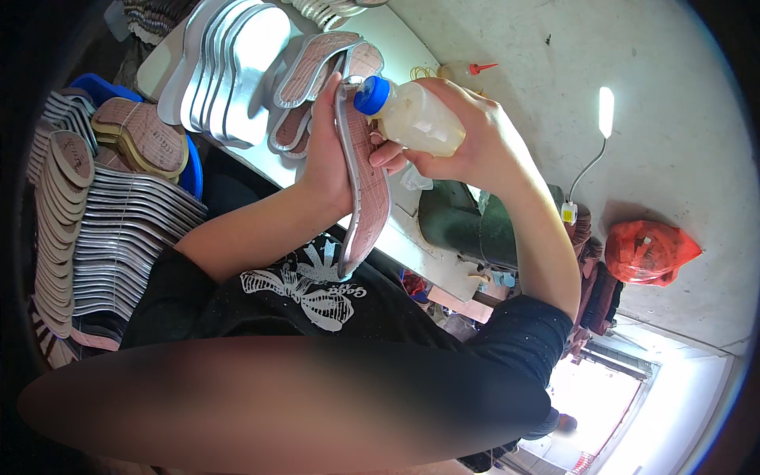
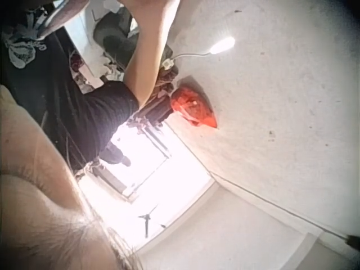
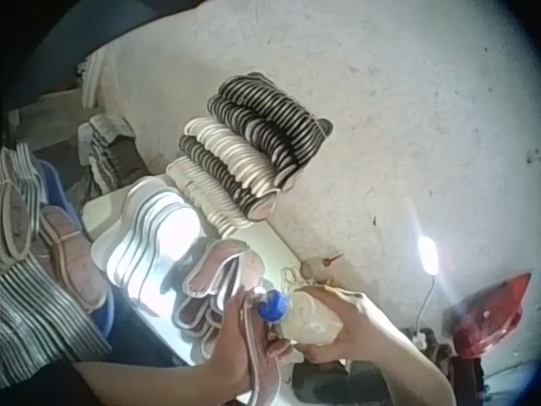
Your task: The recorder is assembling shoe insole layers and applying glue to bond them together at a workbench.
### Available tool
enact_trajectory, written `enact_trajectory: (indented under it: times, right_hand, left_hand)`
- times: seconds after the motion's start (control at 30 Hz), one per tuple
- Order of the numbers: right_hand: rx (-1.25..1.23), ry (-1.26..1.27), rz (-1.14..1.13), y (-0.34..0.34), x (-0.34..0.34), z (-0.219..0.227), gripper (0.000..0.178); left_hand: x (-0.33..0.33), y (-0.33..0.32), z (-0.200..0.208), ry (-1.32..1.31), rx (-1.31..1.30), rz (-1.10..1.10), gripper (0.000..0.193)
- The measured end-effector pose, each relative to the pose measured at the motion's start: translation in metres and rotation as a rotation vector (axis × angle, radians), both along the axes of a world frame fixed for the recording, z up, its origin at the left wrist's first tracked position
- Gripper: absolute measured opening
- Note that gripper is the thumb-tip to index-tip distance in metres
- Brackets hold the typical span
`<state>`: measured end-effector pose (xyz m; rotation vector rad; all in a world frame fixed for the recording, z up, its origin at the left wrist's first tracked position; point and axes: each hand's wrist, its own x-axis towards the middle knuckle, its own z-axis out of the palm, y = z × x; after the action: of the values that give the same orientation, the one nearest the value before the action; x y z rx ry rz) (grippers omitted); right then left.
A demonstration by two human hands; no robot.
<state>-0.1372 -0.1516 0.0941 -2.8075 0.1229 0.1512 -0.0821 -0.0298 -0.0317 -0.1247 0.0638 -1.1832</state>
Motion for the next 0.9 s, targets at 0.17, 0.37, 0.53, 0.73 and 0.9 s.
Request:
enact_trajectory:
  times: [0.17, 0.37, 0.53, 0.73, 0.9]
  right_hand:
    - [0.007, 0.010, 0.005, -0.002, 0.000, -0.001, 0.065]
    - [0.023, 0.050, 0.033, -0.003, 0.004, 0.006, 0.065]
    - [0.037, 0.036, 0.049, -0.003, 0.006, 0.010, 0.061]
    - [0.066, 0.051, 0.104, -0.010, 0.010, 0.010, 0.062]
    - [0.023, 0.095, 0.132, -0.012, 0.012, 0.012, 0.066]
  left_hand:
    - [-0.002, -0.002, -0.005, -0.031, -0.015, 0.006, 0.057]
    - [-0.003, -0.003, -0.006, -0.073, -0.061, 0.009, 0.061]
    - [-0.003, -0.003, 0.001, -0.015, 0.003, -0.024, 0.056]
    - [-0.002, -0.002, -0.002, -0.057, -0.044, -0.011, 0.060]
    - [-0.002, -0.003, -0.004, -0.060, -0.113, -0.001, 0.060]
